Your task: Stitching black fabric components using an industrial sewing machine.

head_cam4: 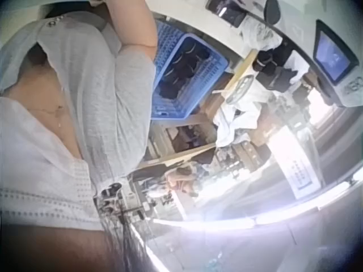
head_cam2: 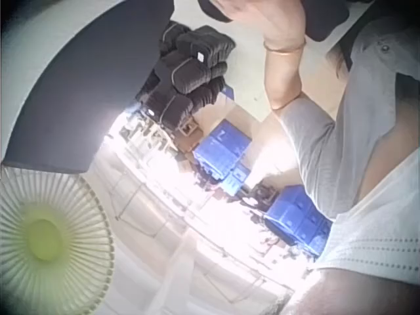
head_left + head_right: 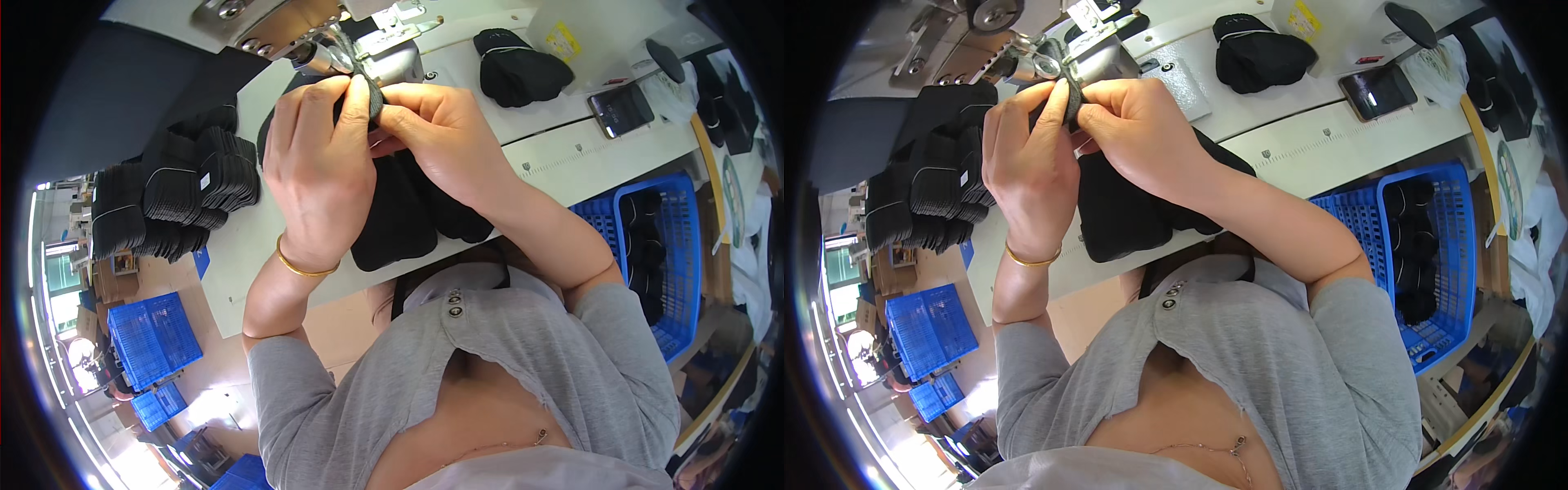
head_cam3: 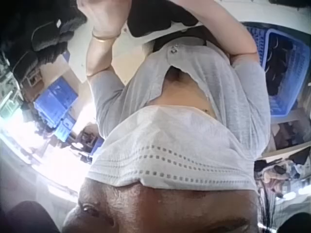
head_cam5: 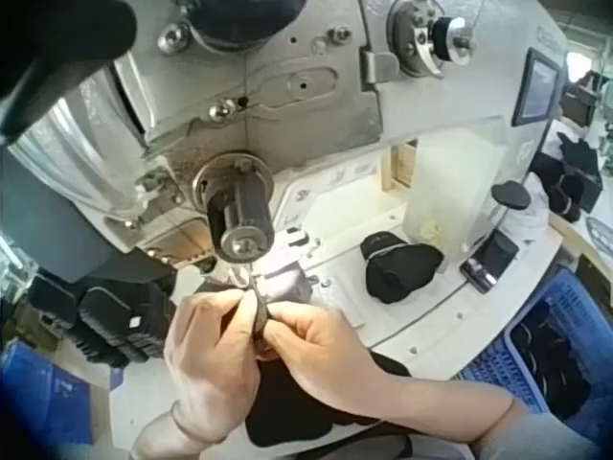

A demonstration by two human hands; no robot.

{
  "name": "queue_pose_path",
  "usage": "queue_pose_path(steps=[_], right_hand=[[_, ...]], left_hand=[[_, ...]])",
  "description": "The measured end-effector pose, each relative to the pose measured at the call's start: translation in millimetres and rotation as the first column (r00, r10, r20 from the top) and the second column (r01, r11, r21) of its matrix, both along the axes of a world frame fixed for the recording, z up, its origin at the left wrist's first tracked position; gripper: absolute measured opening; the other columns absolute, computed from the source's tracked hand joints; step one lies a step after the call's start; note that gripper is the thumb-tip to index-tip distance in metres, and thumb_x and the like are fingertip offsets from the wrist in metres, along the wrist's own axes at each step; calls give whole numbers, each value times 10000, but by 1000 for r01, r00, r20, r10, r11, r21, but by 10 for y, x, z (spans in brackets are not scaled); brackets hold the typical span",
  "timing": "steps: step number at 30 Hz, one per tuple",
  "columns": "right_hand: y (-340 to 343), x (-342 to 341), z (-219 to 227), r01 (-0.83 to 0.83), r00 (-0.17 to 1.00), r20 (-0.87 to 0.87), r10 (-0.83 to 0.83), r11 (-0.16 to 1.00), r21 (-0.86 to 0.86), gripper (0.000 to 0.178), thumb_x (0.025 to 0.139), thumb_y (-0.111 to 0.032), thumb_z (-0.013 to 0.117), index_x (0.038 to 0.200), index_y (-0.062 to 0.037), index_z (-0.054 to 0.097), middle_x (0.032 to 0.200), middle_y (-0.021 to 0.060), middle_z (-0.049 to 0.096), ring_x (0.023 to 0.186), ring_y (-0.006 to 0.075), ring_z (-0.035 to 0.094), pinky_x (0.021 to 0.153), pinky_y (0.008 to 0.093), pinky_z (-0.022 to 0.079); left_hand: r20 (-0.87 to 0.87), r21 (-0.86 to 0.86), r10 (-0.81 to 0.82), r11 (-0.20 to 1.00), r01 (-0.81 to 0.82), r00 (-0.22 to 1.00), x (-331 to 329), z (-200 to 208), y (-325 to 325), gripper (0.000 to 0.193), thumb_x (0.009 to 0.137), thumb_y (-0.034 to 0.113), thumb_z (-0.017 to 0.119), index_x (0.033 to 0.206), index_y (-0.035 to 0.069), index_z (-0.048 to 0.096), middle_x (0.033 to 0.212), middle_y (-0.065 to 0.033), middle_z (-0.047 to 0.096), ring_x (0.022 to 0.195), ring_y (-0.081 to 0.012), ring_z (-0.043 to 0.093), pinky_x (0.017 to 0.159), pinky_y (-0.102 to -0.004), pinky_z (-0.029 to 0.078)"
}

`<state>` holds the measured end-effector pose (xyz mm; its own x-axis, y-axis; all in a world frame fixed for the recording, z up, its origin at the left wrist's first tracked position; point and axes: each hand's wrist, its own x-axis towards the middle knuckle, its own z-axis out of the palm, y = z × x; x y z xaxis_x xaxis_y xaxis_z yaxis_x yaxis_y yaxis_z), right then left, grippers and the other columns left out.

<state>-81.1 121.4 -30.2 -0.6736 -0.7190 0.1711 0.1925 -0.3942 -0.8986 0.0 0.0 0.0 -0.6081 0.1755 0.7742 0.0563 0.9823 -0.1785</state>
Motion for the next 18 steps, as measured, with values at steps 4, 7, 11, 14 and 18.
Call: queue_pose_path(steps=[4,7,11,14,18], right_hand=[[27,38,-44,9,1000,-28,-10,999,-36,218,995,-81,544,885,59,670,825,44,691,790,88,660,748,260,568],[23,80,-99,36,998,-51,-37,999,-22,227,999,-84,540,879,69,658,826,46,690,790,85,652,741,260,562],[30,112,-112,56,996,-63,-58,998,-37,227,1005,-85,536,895,80,647,835,52,692,803,85,647,758,266,562],[-1,143,-100,36,999,-32,-39,997,-64,208,1006,-73,531,942,81,655,865,63,702,836,97,661,788,271,572],[36,177,-33,-2,998,55,7,995,-100,205,1005,-61,526,1038,85,666,927,77,713,885,116,680,829,275,578]], left_hand=[[-47,20,-60,998,61,997,7,-35,-2,285,696,-16,718,979,-20,749,981,-80,681,885,-237,651,713,-339,544],[-88,33,-119,992,122,989,12,-65,-11,273,670,-27,730,943,-31,753,939,-78,686,855,-235,658,698,-332,546],[-109,49,-159,985,165,981,16,-81,-18,282,645,-38,736,926,-36,757,929,-82,694,847,-231,670,686,-321,555],[-95,30,-143,989,146,985,50,-94,-41,285,648,-39,730,933,-38,757,939,-84,698,861,-234,672,695,-323,563],[-70,30,-161,986,163,984,57,-26,-60,286,652,-25,721,936,-32,755,952,-78,696,874,-235,672,703,-326,570]])
